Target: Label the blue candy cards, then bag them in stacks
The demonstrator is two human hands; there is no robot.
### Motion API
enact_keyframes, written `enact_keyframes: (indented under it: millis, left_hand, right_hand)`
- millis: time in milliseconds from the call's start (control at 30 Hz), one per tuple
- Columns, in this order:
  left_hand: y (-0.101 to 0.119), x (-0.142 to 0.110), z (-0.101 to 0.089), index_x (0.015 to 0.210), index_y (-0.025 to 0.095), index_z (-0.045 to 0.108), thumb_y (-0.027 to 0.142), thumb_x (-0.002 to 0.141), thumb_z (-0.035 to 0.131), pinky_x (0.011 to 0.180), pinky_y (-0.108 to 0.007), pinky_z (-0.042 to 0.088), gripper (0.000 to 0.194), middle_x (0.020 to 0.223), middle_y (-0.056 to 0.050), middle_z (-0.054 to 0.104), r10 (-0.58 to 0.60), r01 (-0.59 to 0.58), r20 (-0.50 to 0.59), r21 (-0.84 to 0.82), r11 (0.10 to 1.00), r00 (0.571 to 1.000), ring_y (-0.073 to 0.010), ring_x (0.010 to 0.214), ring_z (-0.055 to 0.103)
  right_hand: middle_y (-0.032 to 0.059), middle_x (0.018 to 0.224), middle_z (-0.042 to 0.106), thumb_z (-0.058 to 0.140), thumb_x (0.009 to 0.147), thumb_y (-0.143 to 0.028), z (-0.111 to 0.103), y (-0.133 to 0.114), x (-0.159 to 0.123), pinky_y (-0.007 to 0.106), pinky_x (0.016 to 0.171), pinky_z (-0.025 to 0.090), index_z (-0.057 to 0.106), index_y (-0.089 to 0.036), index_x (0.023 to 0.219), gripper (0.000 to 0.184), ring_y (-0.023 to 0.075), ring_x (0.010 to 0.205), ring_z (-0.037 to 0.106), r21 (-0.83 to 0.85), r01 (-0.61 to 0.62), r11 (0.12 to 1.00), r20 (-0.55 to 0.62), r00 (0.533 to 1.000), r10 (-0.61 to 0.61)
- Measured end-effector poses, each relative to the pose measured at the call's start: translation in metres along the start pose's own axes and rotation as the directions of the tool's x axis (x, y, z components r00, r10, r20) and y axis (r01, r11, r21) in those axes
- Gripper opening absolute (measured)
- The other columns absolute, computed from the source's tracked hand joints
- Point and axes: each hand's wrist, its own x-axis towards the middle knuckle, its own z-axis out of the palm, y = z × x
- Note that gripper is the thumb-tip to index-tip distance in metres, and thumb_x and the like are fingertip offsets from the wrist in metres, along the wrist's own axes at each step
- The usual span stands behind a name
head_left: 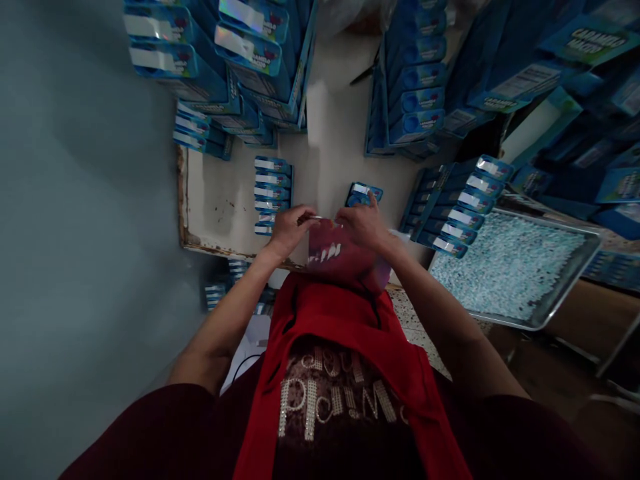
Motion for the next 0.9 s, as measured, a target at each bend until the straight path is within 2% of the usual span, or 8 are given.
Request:
enact_keyframes:
  millis: [167, 267, 367, 433, 533, 667, 800, 900]
  left_hand:
    - [0.002, -0.005, 0.000, 0.108, 0.022, 0.083, 0.022, 0.086, 0.082, 0.082, -0.029, 0.057, 0.022, 0.101, -0.003, 0.083, 0.017, -0.017, -0.003, -0.031, 0.999, 1.000, -0.0180, 0.087, 0.073]
    - [0.004, -0.007, 0.000, 0.093, 0.022, 0.084, 0.025, 0.086, 0.082, 0.083, -0.030, 0.057, 0.008, 0.097, -0.004, 0.083, 0.029, -0.029, -0.010, -0.044, 0.999, 1.000, -0.0197, 0.090, 0.073]
    - [0.003, -0.006, -0.001, 0.081, 0.022, 0.081, 0.027, 0.083, 0.082, 0.080, -0.031, 0.057, 0.005, 0.087, -0.002, 0.083, -0.116, 0.113, -0.030, -0.099, 0.989, 0.993, -0.0206, 0.087, 0.074]
    - [0.000, -0.001, -0.003, 0.078, 0.021, 0.081, 0.033, 0.078, 0.087, 0.072, -0.030, 0.056, 0.014, 0.080, -0.002, 0.081, -0.209, 0.204, -0.010, -0.168, 0.965, 0.978, -0.0203, 0.080, 0.073]
    - [-0.004, 0.014, -0.007, 0.071, 0.018, 0.077, 0.041, 0.067, 0.096, 0.061, -0.026, 0.049, 0.030, 0.069, -0.001, 0.075, -0.256, 0.238, -0.045, -0.240, 0.941, 0.966, -0.0172, 0.067, 0.067]
    - [-0.003, 0.038, -0.004, 0.065, 0.018, 0.070, 0.043, 0.062, 0.100, 0.056, -0.024, 0.044, 0.039, 0.063, 0.001, 0.068, -0.238, 0.202, -0.127, -0.242, 0.949, 0.963, -0.0133, 0.062, 0.060]
    - [0.001, 0.051, 0.005, 0.079, 0.016, 0.075, 0.039, 0.074, 0.094, 0.067, -0.024, 0.055, 0.030, 0.074, -0.001, 0.074, -0.172, 0.169, 0.024, -0.367, 0.915, 0.985, -0.0138, 0.070, 0.067]
    - [0.003, 0.053, 0.009, 0.090, 0.015, 0.077, 0.032, 0.082, 0.085, 0.075, -0.026, 0.063, 0.021, 0.086, -0.004, 0.079, -0.197, 0.230, 0.121, -0.471, 0.852, 0.973, -0.0145, 0.077, 0.072]
  right_hand:
    - [0.0109, 0.097, 0.082, 0.052, 0.107, -0.024, -0.009, -0.002, -0.001, 0.070, 0.130, 0.016, 0.082, -0.022, 0.110, 0.030, 0.0316, 0.104, 0.073, 0.018, 0.009, 1.000, 0.036, 0.999, -0.009]
    - [0.0101, 0.097, 0.082, 0.051, 0.110, -0.027, -0.011, -0.008, 0.001, 0.068, 0.130, 0.017, 0.082, -0.023, 0.111, 0.031, 0.0308, 0.103, 0.074, 0.012, 0.025, 1.000, 0.031, 0.999, -0.025]
    - [0.0110, 0.099, 0.083, 0.054, 0.110, -0.030, -0.012, -0.009, 0.000, 0.064, 0.129, 0.023, 0.080, -0.023, 0.122, 0.030, 0.0318, 0.104, 0.075, -0.003, 0.036, 0.999, 0.033, 0.999, -0.036]
    - [0.0124, 0.104, 0.084, 0.059, 0.108, -0.033, -0.012, -0.003, -0.006, 0.059, 0.123, 0.036, 0.073, -0.023, 0.139, 0.036, 0.0340, 0.106, 0.076, 0.007, 0.006, 1.000, 0.003, 1.000, -0.006]
    - [0.0141, 0.110, 0.084, 0.061, 0.105, -0.032, -0.020, 0.012, -0.022, 0.047, 0.101, 0.053, 0.073, -0.023, 0.140, 0.038, 0.0353, 0.104, 0.077, 0.040, -0.116, 0.992, -0.035, 0.993, 0.117]
    - [0.0084, 0.106, 0.085, 0.066, 0.099, -0.032, -0.047, 0.045, -0.034, 0.037, 0.082, 0.053, 0.085, -0.025, 0.117, 0.027, 0.0307, 0.098, 0.077, 0.102, -0.167, 0.981, -0.018, 0.985, 0.169]
    - [0.0100, 0.100, 0.085, 0.074, 0.093, -0.035, -0.072, 0.087, -0.016, 0.038, 0.078, 0.051, 0.088, -0.024, 0.104, 0.021, 0.0307, 0.094, 0.074, 0.045, -0.197, 0.979, 0.002, 0.980, 0.197]
    - [0.0154, 0.109, 0.083, 0.068, 0.100, -0.034, -0.070, 0.097, 0.003, 0.045, 0.088, 0.053, 0.086, -0.020, 0.109, 0.024, 0.0340, 0.104, 0.072, -0.044, -0.223, 0.974, -0.037, 0.975, 0.221]
